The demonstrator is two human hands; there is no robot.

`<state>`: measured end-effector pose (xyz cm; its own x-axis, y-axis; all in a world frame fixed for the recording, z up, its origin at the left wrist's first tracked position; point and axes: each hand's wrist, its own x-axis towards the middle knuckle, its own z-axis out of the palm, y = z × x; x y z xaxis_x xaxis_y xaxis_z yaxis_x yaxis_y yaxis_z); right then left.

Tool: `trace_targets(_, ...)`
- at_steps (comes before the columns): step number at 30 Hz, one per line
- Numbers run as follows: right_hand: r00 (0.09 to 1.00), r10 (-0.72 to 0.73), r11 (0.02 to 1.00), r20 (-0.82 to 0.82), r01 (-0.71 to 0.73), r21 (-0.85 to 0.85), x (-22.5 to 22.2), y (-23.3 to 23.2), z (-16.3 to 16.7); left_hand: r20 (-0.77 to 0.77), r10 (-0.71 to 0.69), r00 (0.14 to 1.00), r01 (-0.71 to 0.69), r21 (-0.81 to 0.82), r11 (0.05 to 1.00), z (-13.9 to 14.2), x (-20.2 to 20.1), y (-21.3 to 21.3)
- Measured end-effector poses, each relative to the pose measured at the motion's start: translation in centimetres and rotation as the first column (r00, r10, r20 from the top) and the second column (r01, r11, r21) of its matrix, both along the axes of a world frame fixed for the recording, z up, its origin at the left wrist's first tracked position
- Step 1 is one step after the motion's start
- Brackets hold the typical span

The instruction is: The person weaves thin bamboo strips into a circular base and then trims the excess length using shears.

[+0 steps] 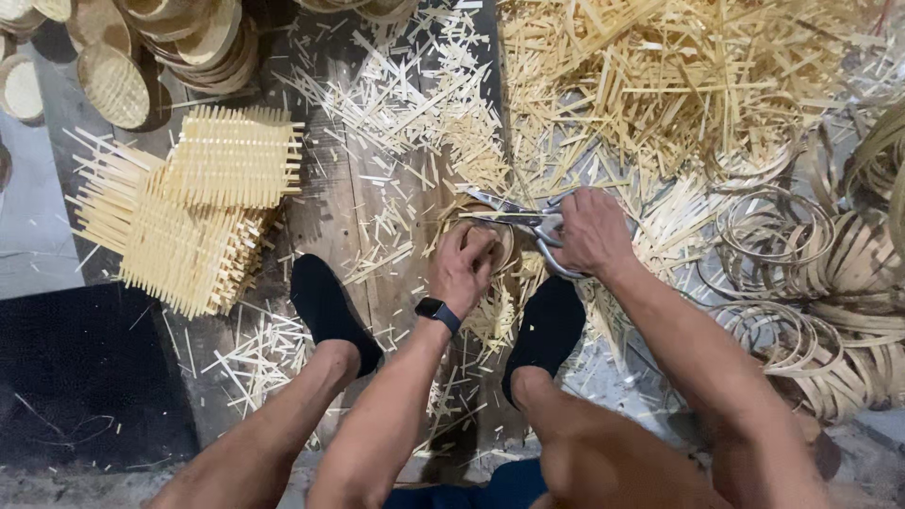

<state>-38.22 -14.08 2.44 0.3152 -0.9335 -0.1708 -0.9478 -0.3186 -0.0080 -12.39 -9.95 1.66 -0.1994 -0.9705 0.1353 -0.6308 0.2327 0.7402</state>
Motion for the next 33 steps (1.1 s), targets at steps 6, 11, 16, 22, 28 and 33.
trace_targets(6, 0.994, -0.048, 0.965, -0.094, 0.071, 0.253, -1.5, -0.1, 1.9, -0.137, -0.061, 0.989, 0.074, 0.09, 0.993, 0.8, 1.4, -0.4)
trace_targets(11, 0.995, -0.014, 0.97, -0.098, 0.037, 0.24, 0.2, -0.2, 0.6, -0.114, -0.182, 0.977, 0.198, 0.15, 0.969, 0.3, 1.9, -1.0)
trace_targets(16, 0.996, -0.02, 0.971, -0.09, 0.04, 0.235, -0.9, -0.1, 0.5, -0.032, -0.01, 0.999, 0.013, 0.102, 0.995, 0.5, 1.3, 0.6)
trace_targets(22, 0.992, 0.01, 0.975, -0.126, 0.019, 0.222, -0.5, -0.1, 0.7, 0.012, 0.026, 1.0, -0.027, 0.109, 0.994, 0.6, 0.1, 1.2)
trace_targets(28, 0.992, -0.049, 0.93, -0.114, 0.087, 0.356, -0.8, 0.0, 0.4, 0.02, -0.048, 0.999, 0.047, 0.035, 0.998, 0.2, 1.2, 0.4)
trace_targets(33, 0.998, 0.001, 0.977, -0.067, 0.013, 0.211, -1.1, 0.1, 1.0, 0.021, -0.129, 0.991, 0.127, 0.086, 0.988, 0.5, 1.4, -0.2)
